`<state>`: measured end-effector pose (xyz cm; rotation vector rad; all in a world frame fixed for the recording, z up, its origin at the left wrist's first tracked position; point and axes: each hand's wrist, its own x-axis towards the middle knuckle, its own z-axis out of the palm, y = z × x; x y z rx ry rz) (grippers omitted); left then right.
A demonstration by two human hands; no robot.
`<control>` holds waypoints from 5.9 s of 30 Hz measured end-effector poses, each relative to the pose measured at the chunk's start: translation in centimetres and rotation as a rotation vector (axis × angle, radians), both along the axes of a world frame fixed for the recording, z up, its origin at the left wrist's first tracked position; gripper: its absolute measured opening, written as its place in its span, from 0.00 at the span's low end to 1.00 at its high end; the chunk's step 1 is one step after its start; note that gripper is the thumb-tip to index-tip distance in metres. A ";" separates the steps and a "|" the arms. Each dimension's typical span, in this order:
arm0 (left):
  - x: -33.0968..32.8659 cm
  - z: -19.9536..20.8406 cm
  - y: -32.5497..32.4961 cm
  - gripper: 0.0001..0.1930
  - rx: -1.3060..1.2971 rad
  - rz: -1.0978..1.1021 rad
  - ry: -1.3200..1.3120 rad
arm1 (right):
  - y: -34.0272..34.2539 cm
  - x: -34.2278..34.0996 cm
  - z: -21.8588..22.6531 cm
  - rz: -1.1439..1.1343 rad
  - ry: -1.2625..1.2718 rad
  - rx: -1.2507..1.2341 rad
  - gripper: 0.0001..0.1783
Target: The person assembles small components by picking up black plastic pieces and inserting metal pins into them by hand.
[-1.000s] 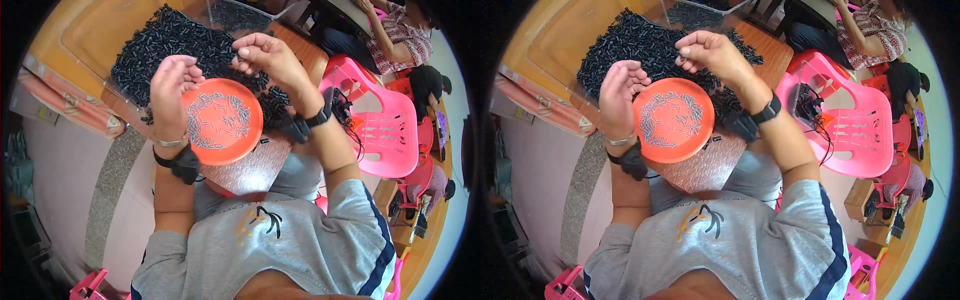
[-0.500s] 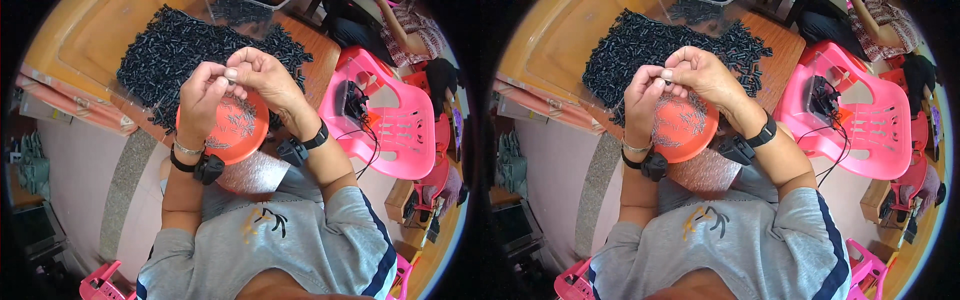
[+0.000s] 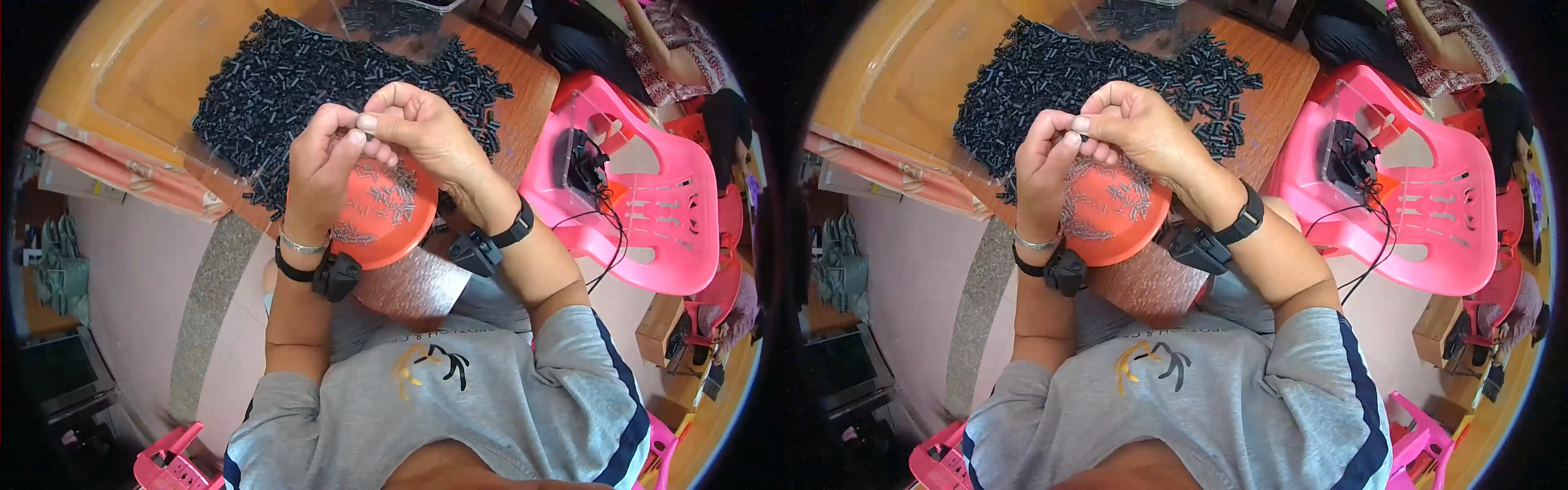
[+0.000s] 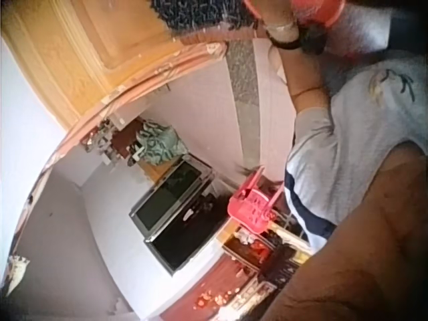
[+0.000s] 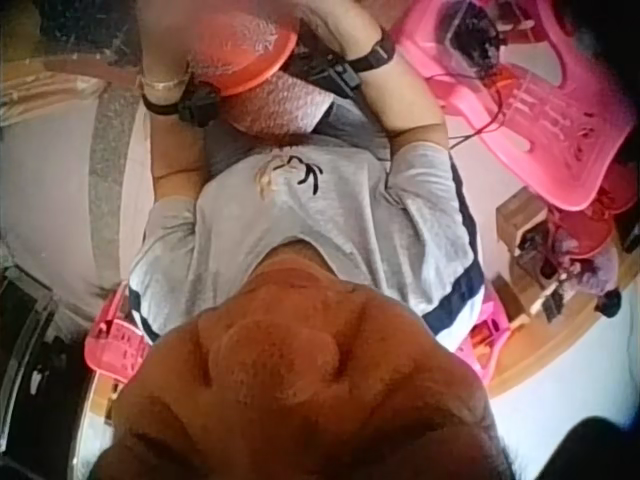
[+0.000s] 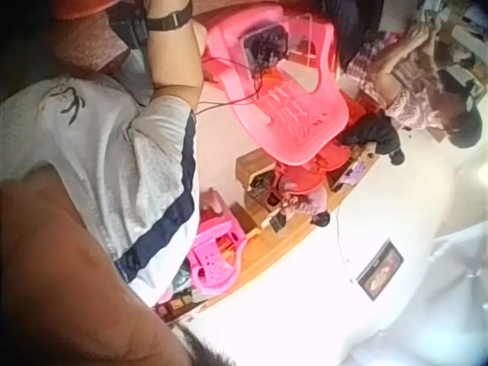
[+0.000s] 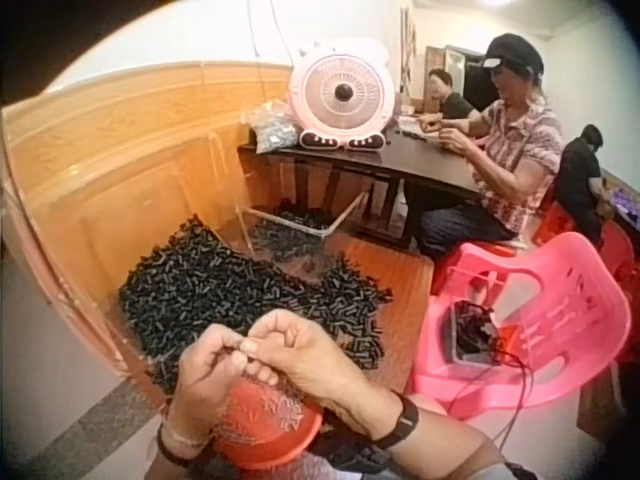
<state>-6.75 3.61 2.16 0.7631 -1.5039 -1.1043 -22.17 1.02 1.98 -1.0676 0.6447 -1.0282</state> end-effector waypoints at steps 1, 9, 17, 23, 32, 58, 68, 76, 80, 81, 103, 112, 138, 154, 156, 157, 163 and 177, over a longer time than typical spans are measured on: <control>0.0 0.1 0.0 0.04 0.017 0.000 -0.002 | -0.1 0.0 0.0 -0.003 0.000 0.000 0.08; 0.5 0.1 -0.2 0.04 0.139 -0.063 0.203 | -0.1 -0.1 0.5 0.019 0.016 -0.020 0.08; 1.1 -0.9 -0.6 0.07 0.138 0.070 0.156 | 0.6 0.5 0.2 -0.032 0.111 -0.220 0.10; 1.9 -1.0 -1.0 0.07 0.150 -0.013 0.079 | 0.7 0.1 0.5 -0.064 0.348 -0.351 0.09; 3.3 -1.1 -1.9 0.08 0.032 0.259 -0.258 | -2.7 -7.6 0.3 -0.402 1.106 -0.729 0.08; 3.5 -0.6 -1.4 0.08 0.073 0.219 -0.231 | -4.0 -6.7 -2.1 -0.208 1.418 -0.731 0.09; 0.7 -0.8 -0.2 0.08 0.073 0.083 -0.220 | -0.3 -2.4 0.9 -0.159 0.631 -0.657 0.08; 1.2 -1.0 -0.5 0.10 0.157 0.023 -0.232 | -0.2 -1.6 0.5 -0.248 0.694 -0.989 0.07; 1.3 -1.0 -0.6 0.08 0.196 -0.011 -0.151 | -0.1 -1.4 0.6 -0.256 0.648 -0.980 0.09; 1.3 -1.0 -0.6 0.08 0.251 -0.039 -0.083 | 0.0 -1.3 0.7 -0.213 0.595 -0.845 0.10; 1.7 -1.4 -1.0 0.08 0.361 -0.161 0.147 | 0.4 -0.4 0.3 -0.368 0.691 -1.056 0.11; 0.8 -1.1 -0.6 0.09 0.428 -0.139 0.288 | 0.5 -0.4 0.0 -0.397 0.657 -1.044 0.11; 4.9 -1.0 -1.6 0.09 0.214 0.049 0.317 | 0.7 1.0 -3.4 0.093 1.189 -1.094 0.07; 4.1 -1.2 -1.5 0.09 0.244 0.018 0.307 | 2.1 2.0 -3.4 0.027 1.439 -1.164 0.07; 4.0 -1.1 -1.6 0.09 0.246 0.025 0.299 | 2.1 2.0 -3.6 0.035 1.448 -1.165 0.07; 3.9 -1.2 -1.6 0.09 0.251 0.026 0.302 | 2.2 2.0 -3.6 0.044 1.456 -1.167 0.07; 4.0 -1.2 -1.8 0.09 0.262 0.028 0.310 | 2.3 2.6 -3.6 0.062 1.558 -1.206 0.08; 2.7 -1.7 -1.4 0.10 0.377 -0.202 0.459 | 1.1 0.6 -1.3 -0.150 0.816 -0.730 0.03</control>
